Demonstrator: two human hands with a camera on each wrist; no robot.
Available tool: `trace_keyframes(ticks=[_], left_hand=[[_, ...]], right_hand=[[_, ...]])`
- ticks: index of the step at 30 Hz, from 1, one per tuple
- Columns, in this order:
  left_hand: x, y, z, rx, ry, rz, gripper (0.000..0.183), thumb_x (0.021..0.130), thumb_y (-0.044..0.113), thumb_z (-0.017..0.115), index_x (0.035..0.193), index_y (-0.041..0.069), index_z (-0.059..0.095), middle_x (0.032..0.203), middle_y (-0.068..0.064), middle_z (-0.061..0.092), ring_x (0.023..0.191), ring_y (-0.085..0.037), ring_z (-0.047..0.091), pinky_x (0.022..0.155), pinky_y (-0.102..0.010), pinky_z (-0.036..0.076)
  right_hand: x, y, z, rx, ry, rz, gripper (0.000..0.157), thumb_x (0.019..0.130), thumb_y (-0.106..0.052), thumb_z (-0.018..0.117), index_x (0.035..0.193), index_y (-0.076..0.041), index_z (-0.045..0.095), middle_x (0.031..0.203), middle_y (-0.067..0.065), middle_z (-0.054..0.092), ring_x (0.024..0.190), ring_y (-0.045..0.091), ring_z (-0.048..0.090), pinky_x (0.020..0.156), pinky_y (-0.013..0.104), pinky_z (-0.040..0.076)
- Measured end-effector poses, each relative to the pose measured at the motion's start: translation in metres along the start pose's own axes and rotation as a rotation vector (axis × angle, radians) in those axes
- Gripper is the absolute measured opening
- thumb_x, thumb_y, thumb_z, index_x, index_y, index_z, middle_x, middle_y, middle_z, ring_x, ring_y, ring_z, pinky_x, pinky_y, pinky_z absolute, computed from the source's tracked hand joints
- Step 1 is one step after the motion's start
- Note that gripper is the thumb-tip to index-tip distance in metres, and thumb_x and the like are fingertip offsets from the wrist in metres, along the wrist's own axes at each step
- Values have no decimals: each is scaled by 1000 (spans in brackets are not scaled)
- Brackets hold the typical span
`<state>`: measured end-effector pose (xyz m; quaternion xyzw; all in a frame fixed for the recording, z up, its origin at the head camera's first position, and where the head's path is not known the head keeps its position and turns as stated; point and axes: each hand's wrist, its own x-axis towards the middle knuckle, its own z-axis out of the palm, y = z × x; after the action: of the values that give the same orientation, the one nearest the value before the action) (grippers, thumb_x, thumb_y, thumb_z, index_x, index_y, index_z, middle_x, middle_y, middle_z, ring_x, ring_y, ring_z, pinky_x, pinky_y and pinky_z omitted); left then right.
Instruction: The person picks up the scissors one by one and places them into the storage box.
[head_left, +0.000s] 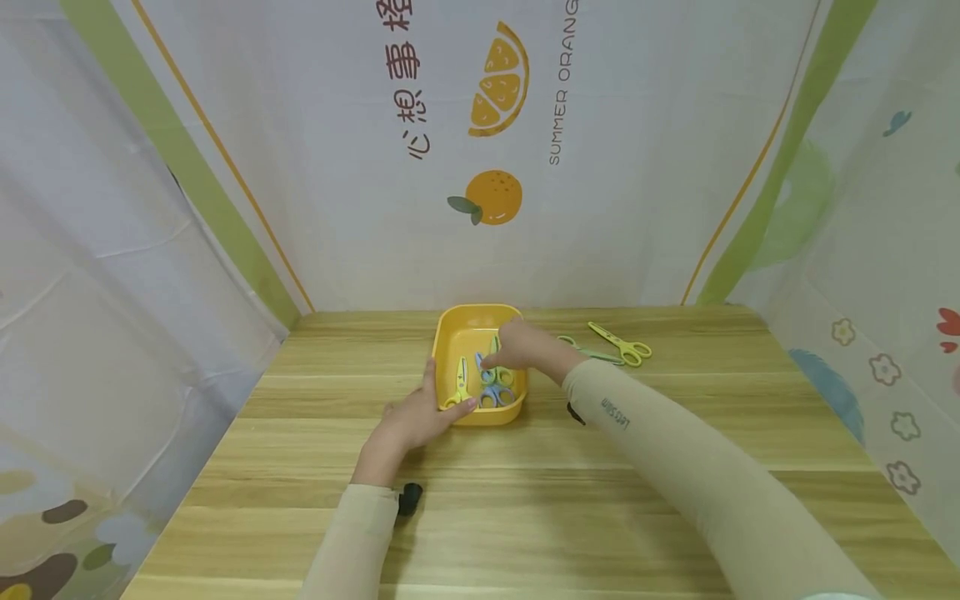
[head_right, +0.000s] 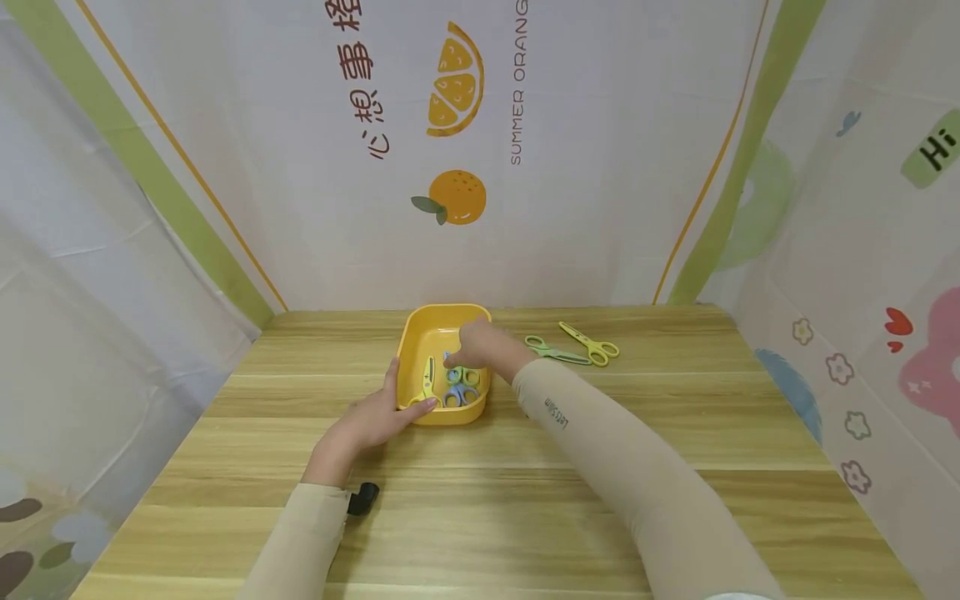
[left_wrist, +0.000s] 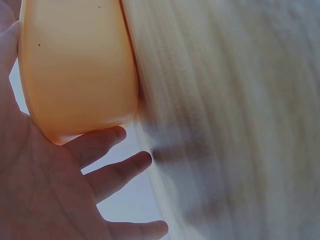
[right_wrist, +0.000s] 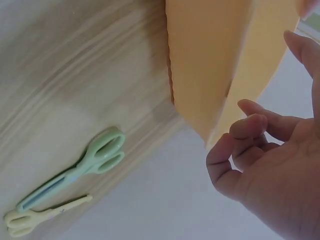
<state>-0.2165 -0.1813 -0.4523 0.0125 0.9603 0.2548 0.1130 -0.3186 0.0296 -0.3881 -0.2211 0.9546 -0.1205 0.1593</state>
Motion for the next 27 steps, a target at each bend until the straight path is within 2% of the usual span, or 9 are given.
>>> trace_keyframes(ticks=[4, 6, 9, 12, 17, 22, 27], left_hand=[[0, 0, 0, -3, -1, 3, 124, 94, 85, 49, 171, 10, -13, 166, -23, 44, 147, -48, 52, 119, -86, 15], [0, 1, 0, -2, -1, 2, 124, 94, 84, 50, 171, 10, -13, 165, -24, 45, 147, -48, 52, 120, -86, 15], [0, 1, 0, 0, 2, 4, 122, 95, 83, 50, 171, 9, -12, 164, -25, 46, 146, -49, 53, 119, -86, 16], [0, 1, 0, -1, -2, 0, 123, 95, 84, 50, 171, 9, -12, 164, -26, 46, 146, -49, 53, 119, -86, 15], [0, 0, 0, -7, -5, 4, 123, 95, 84, 49, 171, 9, -12, 164, -26, 46, 146, -49, 52, 118, -87, 15], [0, 1, 0, -11, -2, 12, 125, 94, 86, 49, 171, 9, -13, 165, -25, 44, 148, -48, 51, 119, -86, 14], [-2, 1, -1, -13, 3, 12, 129, 90, 90, 48, 171, 8, -12, 165, -26, 44, 148, -48, 51, 120, -85, 15]], right_hand=[[-1, 3, -6, 37, 18, 15, 56, 100, -48, 72, 121, 4, 68, 110, 14, 71, 86, 20, 63, 86, 38, 59], [-2, 5, -9, 38, 30, 17, 67, 100, -48, 71, 138, 6, 60, 124, 17, 71, 106, 27, 69, 99, 42, 59], [-4, 9, -15, 72, 30, 20, 81, 101, -49, 70, 154, 7, 47, 149, 24, 61, 137, 39, 61, 116, 50, 52], [-8, 13, -22, 95, 31, 16, 89, 100, -52, 71, 160, 6, 39, 162, 24, 49, 150, 42, 49, 123, 53, 44], [-17, 21, -36, 130, 57, -7, 93, 100, -54, 71, 163, 4, 33, 165, 25, 44, 153, 43, 44, 125, 56, 40], [-24, 35, -46, 238, 70, -1, 96, 99, -57, 71, 168, -9, 25, 172, 24, 33, 159, 45, 35, 127, 61, 35], [-31, 57, -52, 301, 109, -53, 97, 99, -53, 73, 171, -16, 19, 175, 23, 25, 161, 47, 30, 128, 64, 31]])
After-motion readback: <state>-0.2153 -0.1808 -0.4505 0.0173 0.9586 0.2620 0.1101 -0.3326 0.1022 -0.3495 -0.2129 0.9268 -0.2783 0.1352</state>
